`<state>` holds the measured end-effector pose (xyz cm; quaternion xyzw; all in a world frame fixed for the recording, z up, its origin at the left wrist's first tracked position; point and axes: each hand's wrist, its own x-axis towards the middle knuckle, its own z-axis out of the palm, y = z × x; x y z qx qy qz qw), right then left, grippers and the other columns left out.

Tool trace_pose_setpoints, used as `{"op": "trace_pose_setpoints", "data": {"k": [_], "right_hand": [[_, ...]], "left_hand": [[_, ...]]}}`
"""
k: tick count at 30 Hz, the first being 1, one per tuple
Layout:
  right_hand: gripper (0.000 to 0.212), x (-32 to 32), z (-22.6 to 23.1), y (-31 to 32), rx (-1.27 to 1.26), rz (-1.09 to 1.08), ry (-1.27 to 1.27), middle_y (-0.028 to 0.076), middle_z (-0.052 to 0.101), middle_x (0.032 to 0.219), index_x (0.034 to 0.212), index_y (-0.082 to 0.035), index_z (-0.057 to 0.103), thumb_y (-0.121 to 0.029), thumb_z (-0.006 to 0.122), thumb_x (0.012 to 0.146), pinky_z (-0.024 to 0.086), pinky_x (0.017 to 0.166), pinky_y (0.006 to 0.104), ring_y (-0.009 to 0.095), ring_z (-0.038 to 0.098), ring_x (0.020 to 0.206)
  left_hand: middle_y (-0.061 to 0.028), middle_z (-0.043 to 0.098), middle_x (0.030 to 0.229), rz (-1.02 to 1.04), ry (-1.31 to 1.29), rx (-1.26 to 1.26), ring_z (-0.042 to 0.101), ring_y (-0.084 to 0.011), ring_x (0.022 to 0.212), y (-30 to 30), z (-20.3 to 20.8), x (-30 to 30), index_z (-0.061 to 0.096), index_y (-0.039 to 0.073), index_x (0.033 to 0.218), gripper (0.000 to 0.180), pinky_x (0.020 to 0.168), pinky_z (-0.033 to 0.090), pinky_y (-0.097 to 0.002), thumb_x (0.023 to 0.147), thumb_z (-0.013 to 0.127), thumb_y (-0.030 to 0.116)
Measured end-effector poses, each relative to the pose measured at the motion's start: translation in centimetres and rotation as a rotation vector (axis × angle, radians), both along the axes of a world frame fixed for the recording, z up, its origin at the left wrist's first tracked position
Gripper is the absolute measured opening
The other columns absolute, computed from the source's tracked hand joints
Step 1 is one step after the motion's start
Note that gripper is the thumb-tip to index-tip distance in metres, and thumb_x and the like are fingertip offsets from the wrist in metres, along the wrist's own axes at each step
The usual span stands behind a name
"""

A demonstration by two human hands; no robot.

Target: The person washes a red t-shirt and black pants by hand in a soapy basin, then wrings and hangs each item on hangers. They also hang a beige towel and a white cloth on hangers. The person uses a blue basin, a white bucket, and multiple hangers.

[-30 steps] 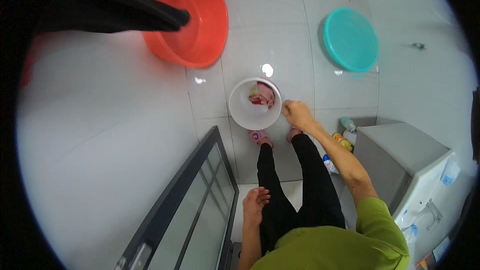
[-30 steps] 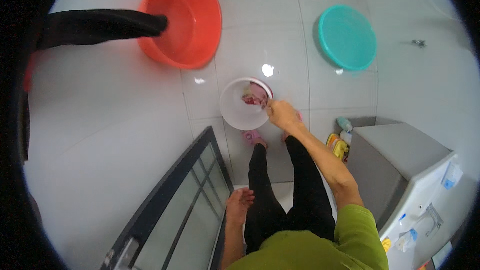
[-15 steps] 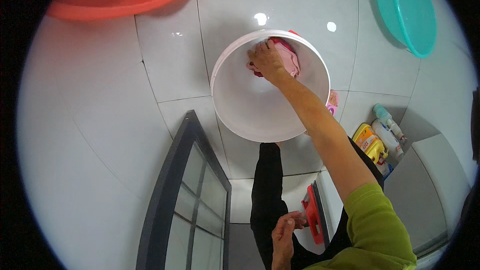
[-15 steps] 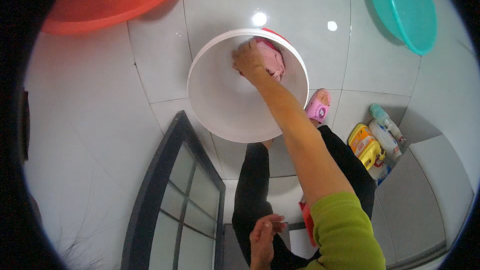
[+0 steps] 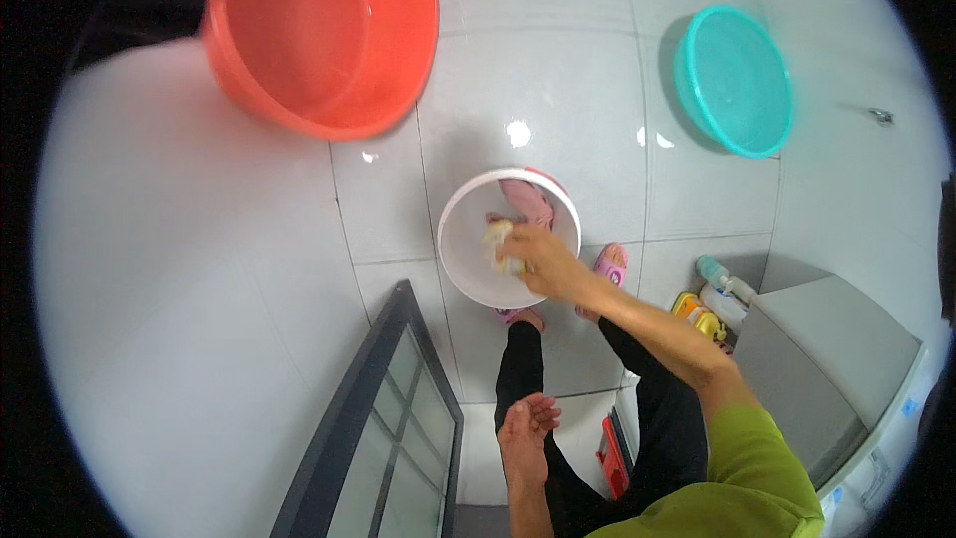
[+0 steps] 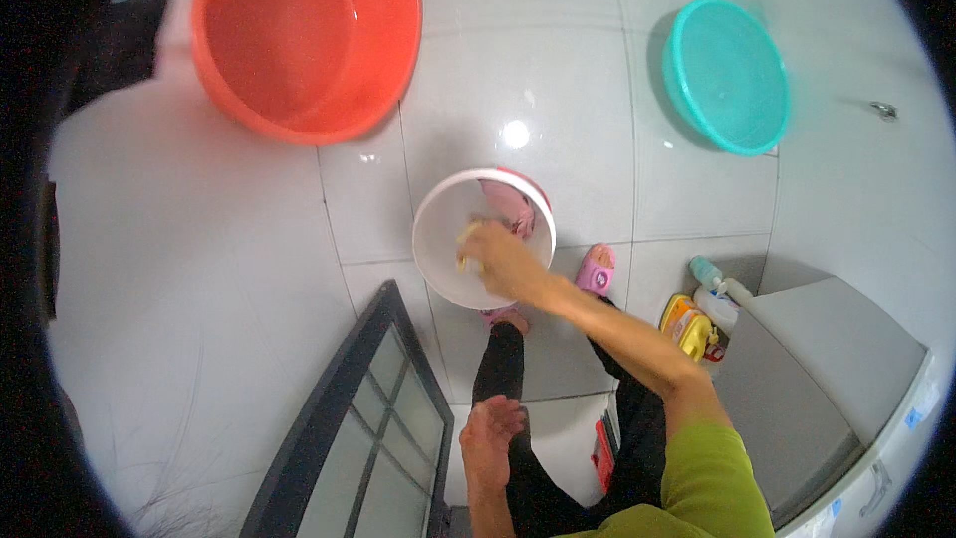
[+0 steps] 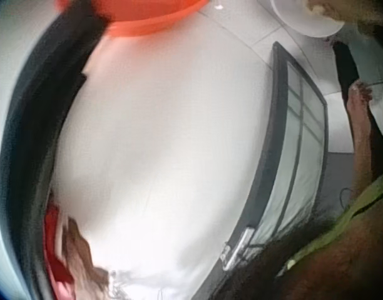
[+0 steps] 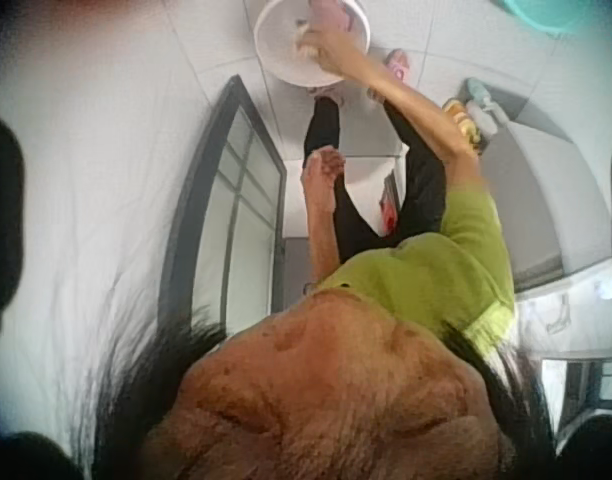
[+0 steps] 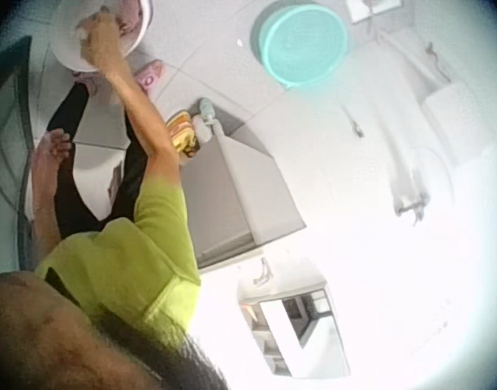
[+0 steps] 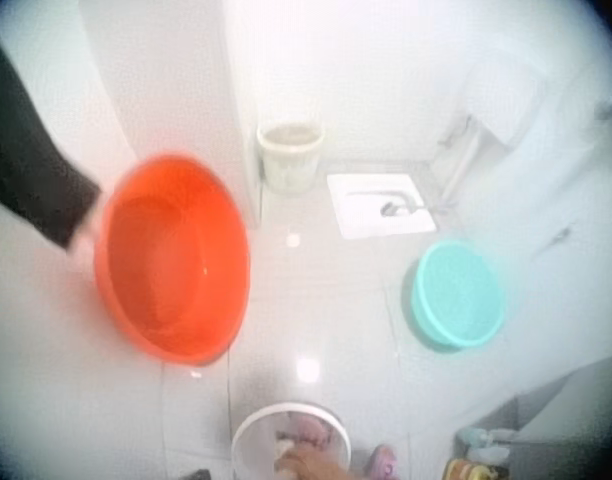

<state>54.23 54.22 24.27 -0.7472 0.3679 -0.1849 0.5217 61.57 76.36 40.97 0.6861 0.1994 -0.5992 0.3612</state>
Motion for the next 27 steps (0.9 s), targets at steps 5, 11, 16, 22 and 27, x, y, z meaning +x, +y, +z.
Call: {"op": "trace_pose_setpoints", "data": {"k": [5,11,16,22,27], "right_hand": [[0.04,-3.3,21.7,0.1,0.149,0.209,-0.164,0.015,0.06,0.112,0.103,-0.007,0.065,0.01,0.065,0.067,0.047,0.094,0.043,0.037,0.055,0.113],[0.045,-5.4,40.1,0.9,0.207,0.625,-0.212,0.013,0.058,0.115,0.114,-0.007,0.065,0.006,0.068,0.071,0.047,0.095,0.0396,0.033,0.056,0.112],[0.049,-6.2,48.5,1.5,0.134,0.699,-0.371,0.013,0.06,0.107,0.123,-0.008,0.065,-0.001,0.074,0.075,0.047,0.095,0.0399,0.032,0.056,0.111],[0.044,-6.0,48.5,0.7,0.458,0.076,-0.398,0.011,0.066,0.111,0.127,-0.011,0.063,-0.024,0.074,0.086,0.048,0.097,0.0408,0.024,0.062,0.106],[0.077,-5.1,48.6,4.9,1.154,-0.01,-1.464,0.021,0.043,0.146,0.154,-0.017,0.03,-0.042,0.067,0.092,0.042,0.107,0.0528,0.035,0.049,0.13]], "left_hand": [[-0.0162,0.063,0.121,0.317,0.402,-0.209,0.061,-0.0299,0.111,-3.4,3.2,1.6,0.052,0.001,0.131,0.083,0.097,0.049,-0.0431,0.094,0.037,0.074],[-0.0121,0.059,0.133,0.368,0.554,-0.483,0.057,-0.0274,0.121,-5.6,11.4,3.5,0.044,0.003,0.141,0.096,0.104,0.045,-0.0437,0.084,0.048,0.08],[-0.0116,0.061,0.128,-0.189,0.172,-0.675,0.062,-0.0258,0.107,-5.7,19.5,2.2,0.05,0.004,0.137,0.093,0.094,0.051,-0.041,0.08,0.057,0.078],[-0.0127,0.064,0.117,-0.148,1.045,-1.009,0.055,-0.0188,0.076,-7.8,27.1,2.5,0.053,0.004,0.134,0.084,0.065,0.049,-0.0339,0.08,0.068,0.067],[-0.0144,0.062,0.116,-0.161,1.03,-0.931,0.063,-0.0249,0.083,-10.4,32.5,-1.1,0.056,0.001,0.128,0.071,0.055,0.047,-0.0332,0.083,0.065,0.056]]}}
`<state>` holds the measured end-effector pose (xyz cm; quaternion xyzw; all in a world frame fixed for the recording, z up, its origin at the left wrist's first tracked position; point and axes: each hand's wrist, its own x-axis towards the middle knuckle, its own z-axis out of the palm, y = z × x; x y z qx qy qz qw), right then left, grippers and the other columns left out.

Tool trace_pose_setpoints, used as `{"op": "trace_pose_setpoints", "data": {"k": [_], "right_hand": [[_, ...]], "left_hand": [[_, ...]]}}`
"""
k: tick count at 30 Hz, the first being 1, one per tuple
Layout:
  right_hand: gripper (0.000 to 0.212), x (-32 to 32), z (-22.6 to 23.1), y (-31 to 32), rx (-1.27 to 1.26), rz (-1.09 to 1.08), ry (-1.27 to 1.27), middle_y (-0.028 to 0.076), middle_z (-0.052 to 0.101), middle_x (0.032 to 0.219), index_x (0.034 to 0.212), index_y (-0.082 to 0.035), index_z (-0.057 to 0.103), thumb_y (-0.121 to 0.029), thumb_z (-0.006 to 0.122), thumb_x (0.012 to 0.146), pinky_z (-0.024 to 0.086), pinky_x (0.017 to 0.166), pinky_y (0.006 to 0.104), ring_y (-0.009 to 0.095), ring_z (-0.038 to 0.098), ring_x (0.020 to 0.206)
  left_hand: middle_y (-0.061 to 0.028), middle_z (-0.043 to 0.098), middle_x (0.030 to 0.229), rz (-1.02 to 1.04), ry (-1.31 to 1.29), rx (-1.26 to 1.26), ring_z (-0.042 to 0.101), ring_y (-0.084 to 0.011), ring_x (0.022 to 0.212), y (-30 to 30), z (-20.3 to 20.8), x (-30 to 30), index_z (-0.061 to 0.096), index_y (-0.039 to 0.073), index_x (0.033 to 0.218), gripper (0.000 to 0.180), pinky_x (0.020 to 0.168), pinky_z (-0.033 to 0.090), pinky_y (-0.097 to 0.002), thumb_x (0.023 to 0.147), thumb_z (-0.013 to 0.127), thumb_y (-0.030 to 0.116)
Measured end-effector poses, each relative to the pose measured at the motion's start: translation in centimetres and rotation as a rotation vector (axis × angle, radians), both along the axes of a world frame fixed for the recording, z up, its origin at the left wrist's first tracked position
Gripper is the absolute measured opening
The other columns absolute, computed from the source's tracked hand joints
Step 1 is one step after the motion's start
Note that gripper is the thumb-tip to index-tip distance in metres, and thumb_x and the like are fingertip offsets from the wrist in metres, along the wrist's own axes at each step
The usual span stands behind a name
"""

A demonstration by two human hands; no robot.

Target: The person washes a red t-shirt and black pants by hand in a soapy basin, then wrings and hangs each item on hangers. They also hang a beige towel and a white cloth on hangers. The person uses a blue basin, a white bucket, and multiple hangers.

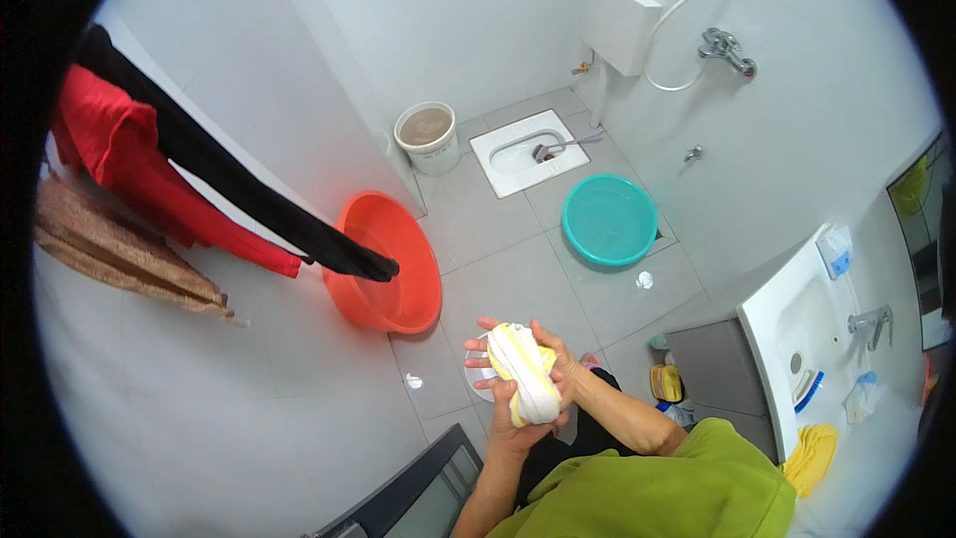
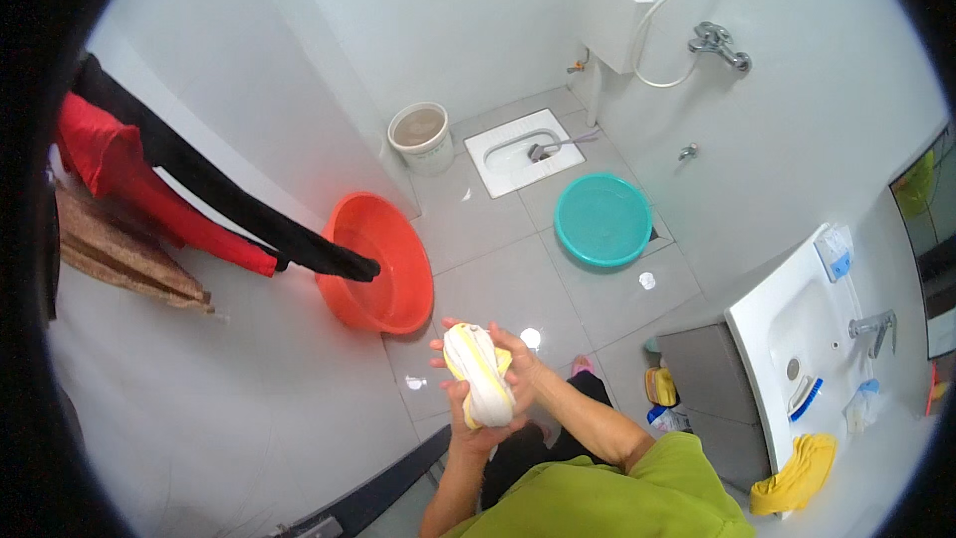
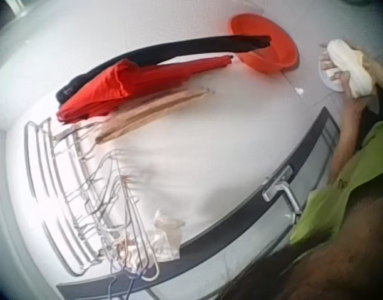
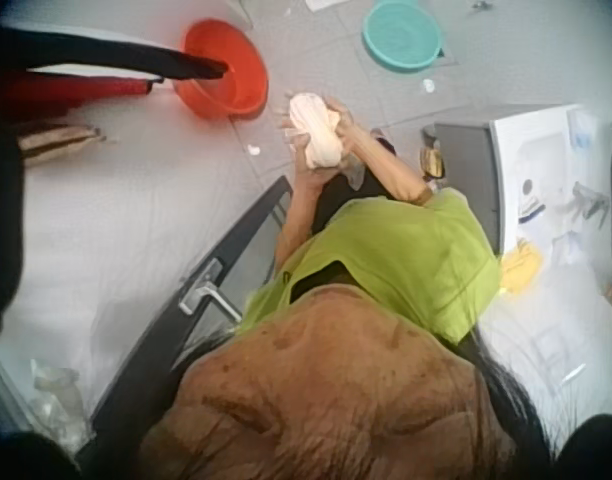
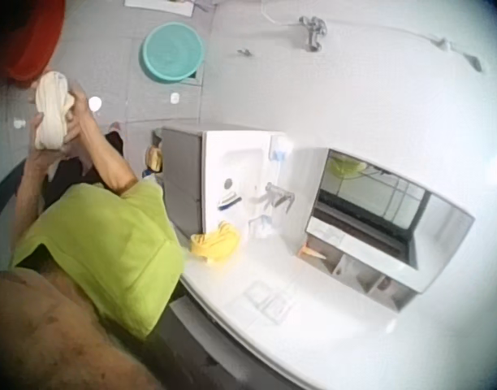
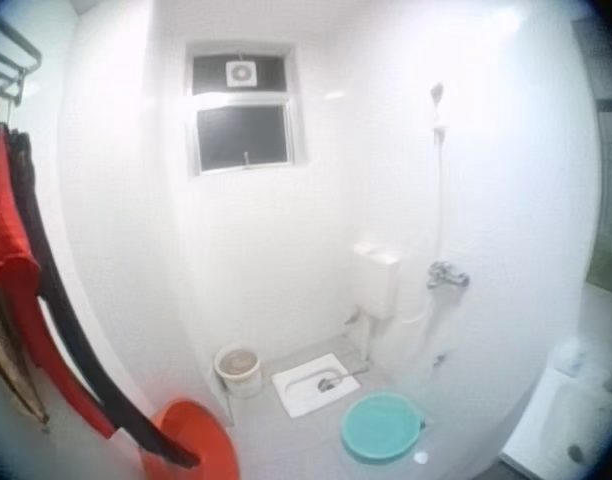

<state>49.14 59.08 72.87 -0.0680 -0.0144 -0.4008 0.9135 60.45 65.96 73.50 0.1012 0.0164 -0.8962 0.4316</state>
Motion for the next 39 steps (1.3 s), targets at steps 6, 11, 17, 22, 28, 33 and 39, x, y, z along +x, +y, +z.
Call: {"op": "trace_pose_setpoints", "data": {"k": [6,11,17,22,28,33,39], "right_hand": [[0.085,-5.6,6.0,-4.9,-0.312,-0.31,-0.369,0.02,0.021,0.161,0.16,-0.028,0.011,-0.049,0.061,0.094,0.034,0.112,0.0622,0.04,0.035,0.141],[0.067,-15.4,9.5,-11.4,-0.678,-0.544,-0.641,0.011,0.039,0.147,0.156,-0.03,0.026,-0.041,0.058,0.099,0.036,0.112,0.0551,0.029,0.047,0.126],[0.041,-29.0,11.3,-16.0,-0.552,-0.69,-0.417,0.001,0.054,0.095,0.145,-0.023,0.049,-0.029,0.051,0.104,0.046,0.092,0.0408,0.015,0.053,0.089],[0.035,-38.7,10.4,-20.5,-0.31,-0.573,0.35,0.005,0.056,0.079,0.134,-0.004,0.058,-0.008,0.049,0.1,0.05,0.054,0.0314,0.015,0.051,0.059],[0.02,-44.4,6.7,-27.5,-0.3,-0.608,1.029,0.005,0.058,0.066,0.096,-0.001,0.069,-0.007,0.05,0.091,0.046,0.05,0.0289,0.013,0.055,0.057],[0.02,-47.4,3.8,-31.3,-0.331,-0.773,1.325,0.005,0.057,0.064,0.076,-0.001,0.063,-0.007,0.048,0.087,0.043,0.05,0.0283,0.013,0.055,0.056],[0.021,-49.5,2.2,-35.5,-0.442,-1.005,1.664,0.014,0.06,0.066,0.073,0.001,0.062,-0.009,0.049,0.086,0.047,0.056,0.0371,0.024,0.059,0.058]], "left_hand": [[-0.0235,0.049,0.129,-0.265,0.761,0.161,0.064,-0.0257,0.09,-4.5,6.6,-10.6,0.044,-0.009,0.13,0.078,0.051,0.051,-0.0275,0.088,0.066,0.052],[-0.016,0.048,0.115,-0.33,0.825,0.127,0.055,-0.0193,0.076,-10.4,11.1,-18.5,0.031,-0.009,0.138,0.087,0.049,0.048,-0.0257,0.079,0.082,0.031],[-0.0104,0.046,0.106,-0.528,0.67,0.047,0.051,-0.0167,0.08,-18.4,12.9,-29.4,0.027,-0.004,0.141,0.091,0.055,0.043,-0.0244,0.075,0.085,0.02],[-0.0048,0.053,0.086,-0.786,-0.302,-0.276,0.048,-0.0109,0.068,-27.1,11.3,-34.0,0.053,-0.001,0.113,0.038,0.053,0.038,-0.0217,0.082,0.071,0.012],[-0.0031,0.055,0.072,-0.638,-1.02,-0.473,0.05,-0.0114,0.053,-33.6,7.0,-42.0,0.055,0.006,0.093,0.02,0.038,0.029,-0.0243,0.079,0.069,0.008],[-0.0047,0.058,0.068,-0.525,-1.275,-0.634,0.053,-0.0132,0.051,-37.8,3.4,-46.9,0.057,0.005,0.086,0.019,0.04,0.033,-0.0285,0.076,0.071,0.01],[-0.0147,0.067,0.081,-0.166,-1.418,-1.03,0.066,-0.024,0.072,-41.8,-0.1,-50.6,0.058,-0.001,0.097,0.034,0.061,0.051,-0.0374,0.077,0.075,0.02]]}}
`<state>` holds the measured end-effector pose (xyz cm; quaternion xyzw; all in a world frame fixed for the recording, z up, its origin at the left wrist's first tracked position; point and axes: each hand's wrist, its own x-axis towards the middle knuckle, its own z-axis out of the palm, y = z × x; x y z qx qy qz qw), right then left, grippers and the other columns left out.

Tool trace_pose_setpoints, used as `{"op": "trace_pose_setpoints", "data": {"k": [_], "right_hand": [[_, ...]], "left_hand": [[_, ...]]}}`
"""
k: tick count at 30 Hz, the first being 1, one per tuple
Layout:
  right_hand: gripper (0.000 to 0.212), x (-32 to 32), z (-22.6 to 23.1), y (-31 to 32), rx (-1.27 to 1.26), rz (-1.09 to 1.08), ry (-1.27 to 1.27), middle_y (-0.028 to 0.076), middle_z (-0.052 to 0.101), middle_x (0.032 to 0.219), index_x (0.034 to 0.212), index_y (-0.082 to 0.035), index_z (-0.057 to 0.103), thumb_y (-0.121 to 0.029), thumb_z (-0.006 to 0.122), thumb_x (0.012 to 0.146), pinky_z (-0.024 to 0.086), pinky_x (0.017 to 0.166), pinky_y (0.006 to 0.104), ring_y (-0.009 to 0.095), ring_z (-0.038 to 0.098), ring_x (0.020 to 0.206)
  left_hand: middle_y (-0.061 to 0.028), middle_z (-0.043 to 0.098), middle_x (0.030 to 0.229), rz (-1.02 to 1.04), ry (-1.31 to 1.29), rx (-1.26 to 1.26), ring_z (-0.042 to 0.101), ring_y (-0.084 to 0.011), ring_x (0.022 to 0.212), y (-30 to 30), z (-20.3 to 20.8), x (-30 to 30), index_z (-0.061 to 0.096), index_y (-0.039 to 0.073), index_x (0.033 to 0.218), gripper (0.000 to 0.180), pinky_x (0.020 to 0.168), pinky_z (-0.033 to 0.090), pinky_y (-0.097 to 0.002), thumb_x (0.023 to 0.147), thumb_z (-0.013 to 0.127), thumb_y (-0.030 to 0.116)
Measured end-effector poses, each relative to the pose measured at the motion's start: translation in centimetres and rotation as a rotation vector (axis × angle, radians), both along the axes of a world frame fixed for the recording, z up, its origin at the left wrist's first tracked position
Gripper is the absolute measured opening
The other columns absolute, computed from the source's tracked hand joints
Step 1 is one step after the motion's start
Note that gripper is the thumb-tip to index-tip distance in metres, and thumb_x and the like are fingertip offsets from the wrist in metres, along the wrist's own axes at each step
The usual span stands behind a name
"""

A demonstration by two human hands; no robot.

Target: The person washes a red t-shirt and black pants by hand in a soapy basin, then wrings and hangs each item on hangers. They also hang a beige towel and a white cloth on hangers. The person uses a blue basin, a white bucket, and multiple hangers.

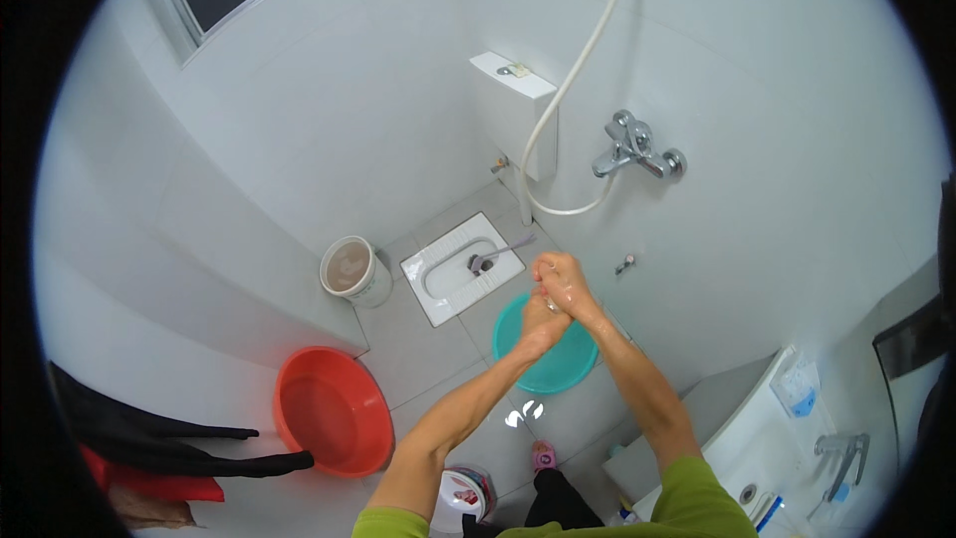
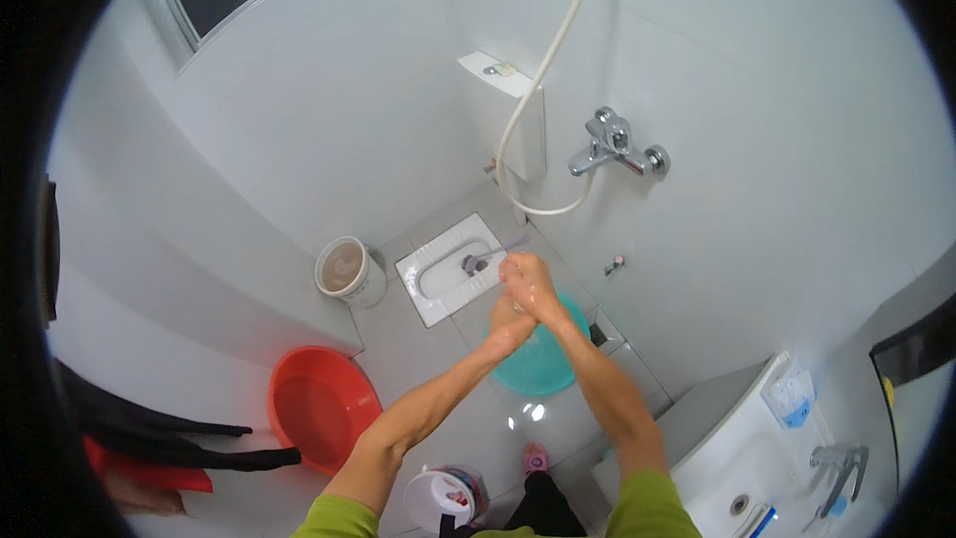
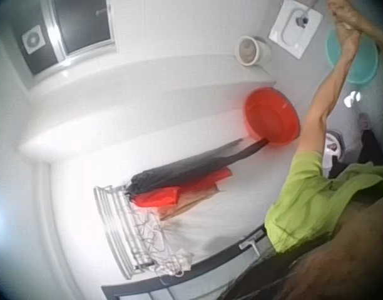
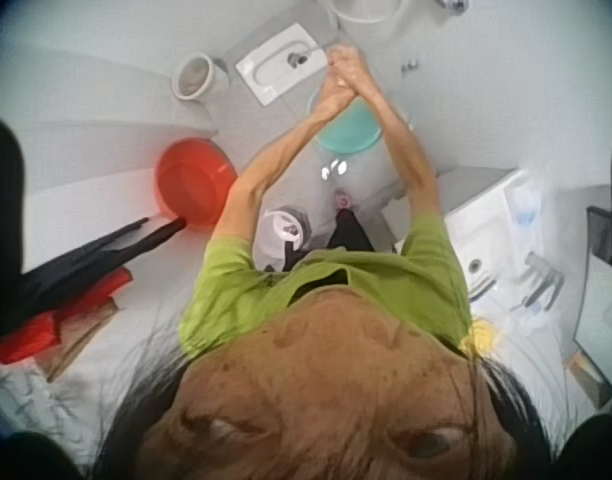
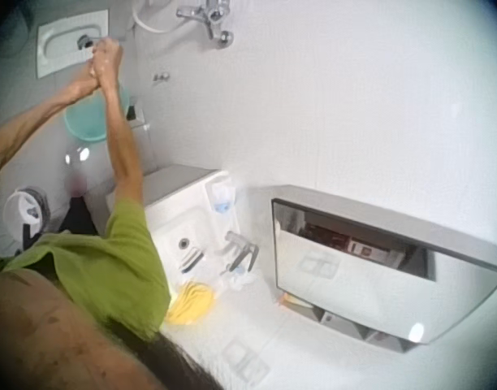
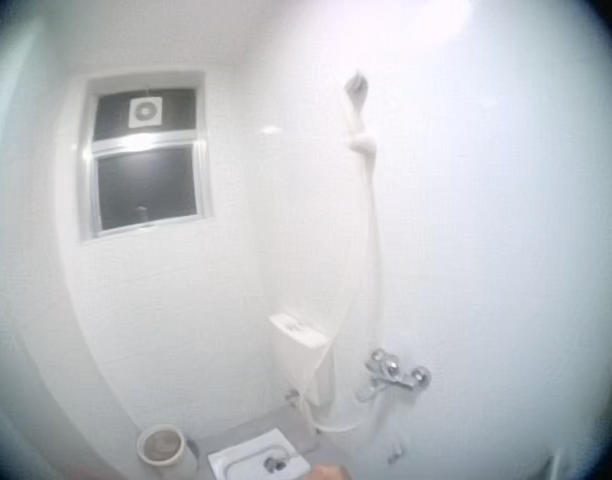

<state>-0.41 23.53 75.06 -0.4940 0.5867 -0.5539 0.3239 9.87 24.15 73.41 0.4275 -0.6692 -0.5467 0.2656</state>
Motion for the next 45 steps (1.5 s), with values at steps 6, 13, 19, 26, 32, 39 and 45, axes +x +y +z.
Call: {"op": "trace_pose_setpoints", "data": {"k": [6,13,19,26,32,39,45], "right_hand": [[0.02,-0.4,-0.9,-2.4,-0.042,-0.202,0.224,0.02,0.063,0.074,0.071,0.0,0.063,-0.008,0.05,0.084,0.047,0.067,0.0447,0.036,0.061,0.072],[0.02,3.0,-0.4,-4.0,-0.131,-0.194,0.155,0.013,0.066,0.082,0.089,0.001,0.065,-0.019,0.063,0.086,0.051,0.069,0.0383,0.025,0.064,0.076],[0.057,10.4,1.0,-0.3,0.178,0.274,-0.071,0.011,0.068,0.098,0.112,0.005,0.061,-0.034,0.085,0.078,0.053,0.074,0.0305,0.017,0.064,0.088],[0.038,24.1,3.1,8.4,0.332,0.666,-0.617,0.004,0.069,0.098,0.112,0.003,0.067,-0.024,0.078,0.087,0.052,0.083,0.0287,0.011,0.064,0.091],[0.032,36.0,7.6,15.2,0.286,0.879,-0.12,0.002,0.067,0.079,0.105,-0.002,0.071,-0.028,0.076,0.089,0.04,0.045,0.0214,0.006,0.055,0.06],[0.022,51.1,9.6,21.6,0.207,1.178,-0.017,0.001,0.068,0.079,0.094,-0.004,0.076,-0.02,0.082,0.081,0.045,0.061,0.025,0.008,0.058,0.071],[0.029,56.0,10.5,25.4,0.144,1.337,0.103,0.001,0.068,0.083,0.095,-0.005,0.075,-0.021,0.086,0.074,0.047,0.061,0.0256,0.01,0.06,0.074]], "left_hand": [[-0.0259,0.069,0.098,0.03,-0.078,-0.207,0.068,-0.0425,0.094,-2.9,-2.5,-1.7,0.054,-0.004,0.114,0.053,0.078,0.053,-0.0484,0.079,0.075,0.031],[-0.0287,0.068,0.098,0.269,-0.066,-0.304,0.066,-0.0476,0.093,-2.5,-1.5,2.0,0.055,-0.004,0.115,0.054,0.078,0.052,-0.0532,0.077,0.079,0.027],[-0.0151,0.07,0.103,0.316,-0.074,-0.116,0.07,-0.0264,0.09,0.2,1.4,14.6,0.059,-0.003,0.123,0.062,0.076,0.055,-0.0369,0.074,0.085,0.025],[-0.0085,0.064,0.125,0.429,0.727,0.444,0.064,-0.0179,0.11,12.0,4.1,32.5,0.056,0.002,0.133,0.045,0.09,0.054,-0.033,0.096,0.067,0.025],[-0.0213,0.045,0.141,0.765,0.959,0.578,0.054,-0.0297,0.124,24.8,2.2,46.8,0.038,0.001,0.146,0.073,0.103,0.043,-0.0488,0.093,0.065,0.044],[-0.0255,0.034,0.15,1.185,-0.013,0.024,0.044,-0.0351,0.134,36.4,2.6,55.9,0.032,-0.002,0.149,0.094,0.107,0.041,-0.0443,0.073,0.084,0.019],[-0.0065,0.069,0.104,0.775,0.215,-0.04,0.063,-0.0156,0.102,38.8,6.9,60.1,0.065,0.001,0.12,0.036,0.091,0.05,-0.0315,0.085,0.072,0.009]]}}
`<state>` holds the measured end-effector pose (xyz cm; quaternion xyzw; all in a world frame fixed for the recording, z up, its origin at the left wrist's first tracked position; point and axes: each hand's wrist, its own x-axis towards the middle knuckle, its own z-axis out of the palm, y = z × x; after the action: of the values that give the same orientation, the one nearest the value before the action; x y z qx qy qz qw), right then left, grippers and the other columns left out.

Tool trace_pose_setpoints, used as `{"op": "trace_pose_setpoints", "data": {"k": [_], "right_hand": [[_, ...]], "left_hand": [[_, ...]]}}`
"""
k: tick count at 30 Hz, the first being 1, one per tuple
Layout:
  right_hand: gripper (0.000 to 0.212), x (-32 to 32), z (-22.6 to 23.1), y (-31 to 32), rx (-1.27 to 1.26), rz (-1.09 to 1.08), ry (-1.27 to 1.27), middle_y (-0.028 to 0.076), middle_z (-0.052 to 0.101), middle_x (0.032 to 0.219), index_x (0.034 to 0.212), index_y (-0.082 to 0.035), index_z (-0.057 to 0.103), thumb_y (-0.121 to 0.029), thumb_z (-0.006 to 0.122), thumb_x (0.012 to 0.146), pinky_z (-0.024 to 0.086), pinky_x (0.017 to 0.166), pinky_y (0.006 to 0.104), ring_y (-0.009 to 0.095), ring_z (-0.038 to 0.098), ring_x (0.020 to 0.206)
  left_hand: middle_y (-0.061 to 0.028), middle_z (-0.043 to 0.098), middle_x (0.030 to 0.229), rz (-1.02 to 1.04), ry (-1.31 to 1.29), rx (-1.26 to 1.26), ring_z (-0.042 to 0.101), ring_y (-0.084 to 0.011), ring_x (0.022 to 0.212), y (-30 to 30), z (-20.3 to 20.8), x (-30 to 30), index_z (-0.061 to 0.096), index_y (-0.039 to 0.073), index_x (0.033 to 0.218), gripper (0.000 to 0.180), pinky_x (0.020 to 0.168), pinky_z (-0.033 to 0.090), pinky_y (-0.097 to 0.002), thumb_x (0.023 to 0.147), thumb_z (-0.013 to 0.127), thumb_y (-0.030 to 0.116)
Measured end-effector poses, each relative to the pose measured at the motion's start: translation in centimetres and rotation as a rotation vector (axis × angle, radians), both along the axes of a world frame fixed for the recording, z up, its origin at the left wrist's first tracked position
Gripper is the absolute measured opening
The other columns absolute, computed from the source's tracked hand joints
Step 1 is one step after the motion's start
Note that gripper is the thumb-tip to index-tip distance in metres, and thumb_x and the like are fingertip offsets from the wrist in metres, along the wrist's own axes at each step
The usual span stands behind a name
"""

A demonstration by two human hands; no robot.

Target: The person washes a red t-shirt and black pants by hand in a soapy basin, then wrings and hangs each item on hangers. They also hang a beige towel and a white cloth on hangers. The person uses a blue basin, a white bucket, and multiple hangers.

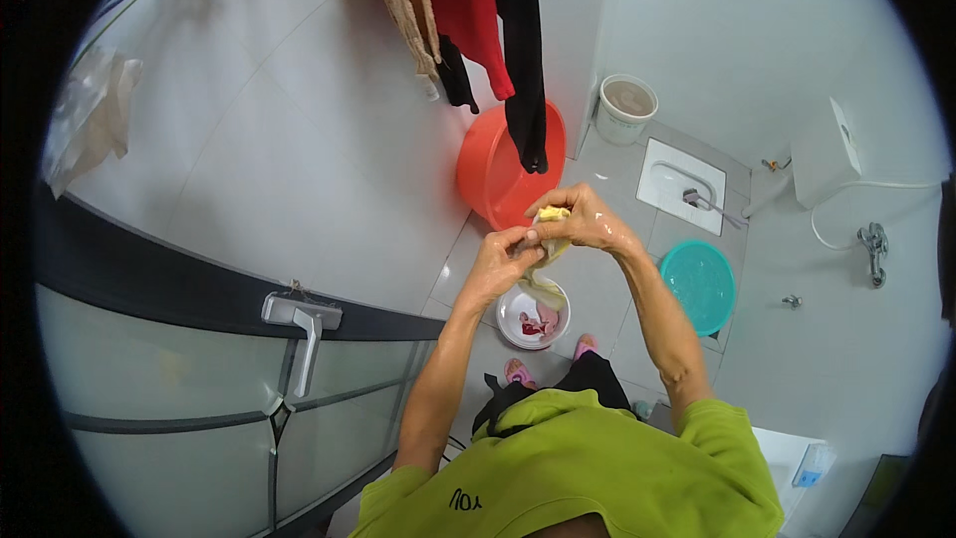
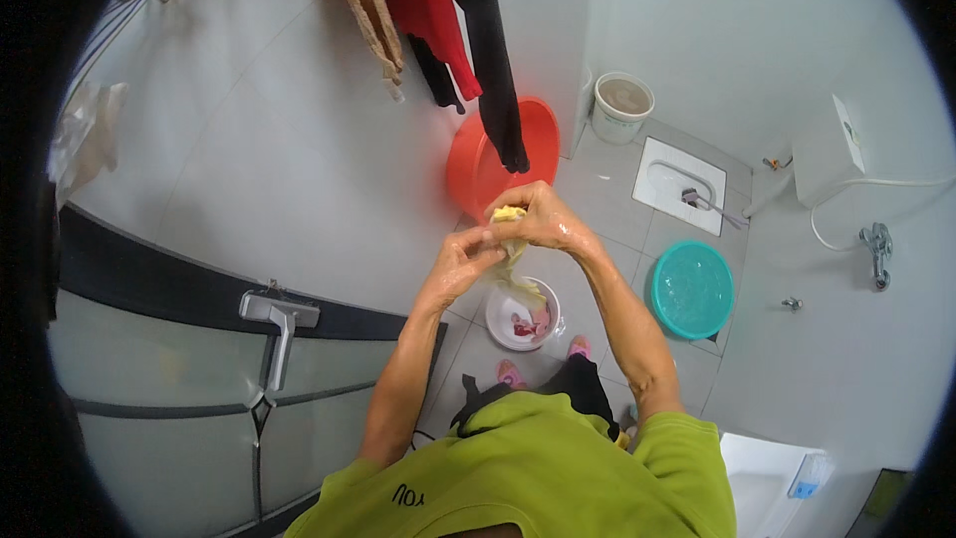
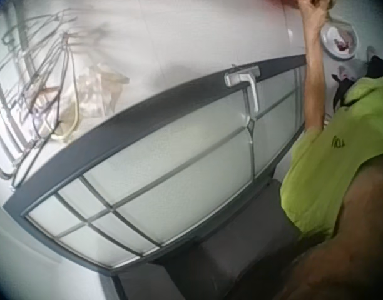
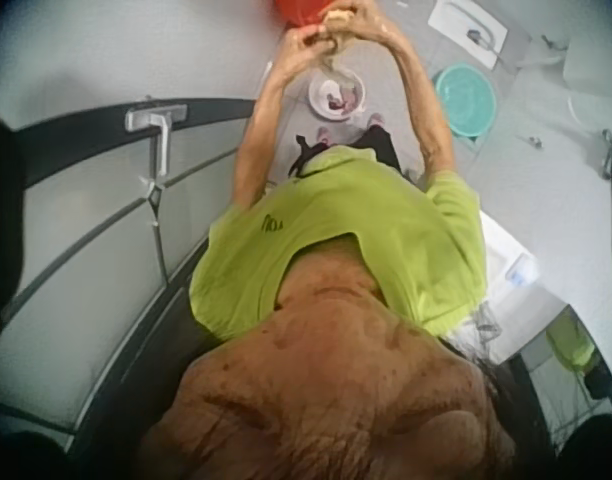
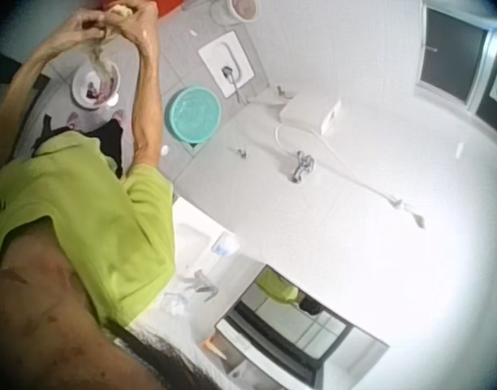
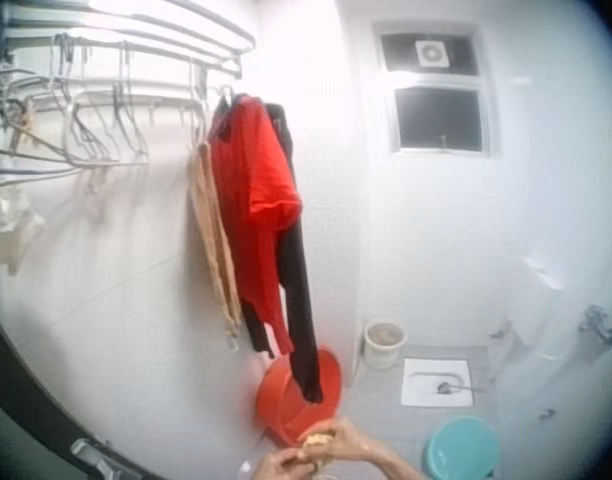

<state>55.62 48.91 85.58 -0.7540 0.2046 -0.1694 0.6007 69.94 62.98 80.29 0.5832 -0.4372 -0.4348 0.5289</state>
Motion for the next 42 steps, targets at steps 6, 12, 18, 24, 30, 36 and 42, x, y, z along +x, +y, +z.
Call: {"op": "trace_pose_setpoints", "data": {"k": [6,12,18,24,30,36,42], "right_hand": [[0.046,-0.9,2.6,-2.2,0.053,0.053,0.098,0.0,0.068,0.085,0.104,-0.007,0.074,-0.027,0.092,0.067,0.039,0.048,0.025,0.008,0.055,0.066],[0.016,-3.9,5.8,-5.2,-0.301,-0.079,0.262,0.008,0.064,0.075,0.092,-0.001,0.075,-0.01,0.075,0.078,0.046,0.063,0.0302,0.015,0.055,0.067],[0.021,-4.6,11.2,-3.5,-0.48,-0.536,-0.666,0.009,0.063,0.085,0.094,0.001,0.074,0.001,0.062,0.077,0.047,0.062,0.0308,0.015,0.056,0.072],[0.034,-5.7,16.3,-2.6,-0.234,0.054,-1.579,0.009,0.05,0.092,0.108,0.002,0.064,-0.026,0.071,0.089,0.049,0.061,0.031,0.018,0.053,0.074],[0.02,-3.3,15.1,-3.3,0.189,0.447,-1.423,0.009,0.053,0.096,0.11,-0.004,0.061,-0.018,0.062,0.097,0.052,0.067,0.0321,0.019,0.055,0.077],[0.02,-4.7,12.2,1.9,0.038,-0.223,-0.772,0.007,0.059,0.09,0.105,0.0,0.064,-0.014,0.06,0.092,0.049,0.069,0.0271,0.016,0.059,0.08],[0.017,-0.6,3.3,10.7,-0.58,0.474,-0.211,0.02,0.067,0.084,0.09,-0.004,0.071,-0.014,0.058,0.084,0.053,0.076,0.0494,0.042,0.064,0.075]], "left_hand": [[-0.005,0.071,0.096,0.302,0.227,-0.117,0.064,-0.0098,0.085,1.5,1.4,1.6,0.071,-0.001,0.106,0.02,0.079,0.053,-0.0271,0.09,0.071,0.011],[-0.0039,0.071,0.093,0.453,0.21,-0.155,0.063,-0.0095,0.082,3.3,6.4,3.0,0.072,-0.002,0.103,0.017,0.074,0.052,-0.0261,0.087,0.074,0.006],[-0.0113,0.071,0.099,-0.235,-0.132,-0.524,0.066,-0.0168,0.085,5.5,13.7,-3.0,0.073,-0.003,0.095,0.026,0.074,0.052,-0.0291,0.078,0.085,0.013],[-0.0133,0.058,0.133,0.107,0.332,-0.591,0.051,-0.0214,0.127,-2.5,12.3,-10.0,0.06,-0.002,0.127,0.089,0.106,0.04,-0.0418,0.085,0.055,0.076],[-0.007,0.065,0.117,-0.153,0.366,-0.447,0.055,-0.0134,0.112,-4.4,8.1,-16.2,0.056,-0.003,0.127,0.075,0.094,0.045,-0.0307,0.085,0.071,0.058],[-0.0077,0.062,0.127,-0.444,1.335,-0.294,0.062,-0.021,0.112,-5.1,7.0,-13.1,0.057,0.004,0.132,0.077,0.096,0.05,-0.0388,0.084,0.065,0.063],[-0.0061,0.065,0.112,-0.404,0.867,-0.082,0.064,-0.02,0.102,-5.7,-3.7,-10.3,0.063,0.005,0.121,0.05,0.086,0.053,-0.037,0.088,0.064,0.043]]}}
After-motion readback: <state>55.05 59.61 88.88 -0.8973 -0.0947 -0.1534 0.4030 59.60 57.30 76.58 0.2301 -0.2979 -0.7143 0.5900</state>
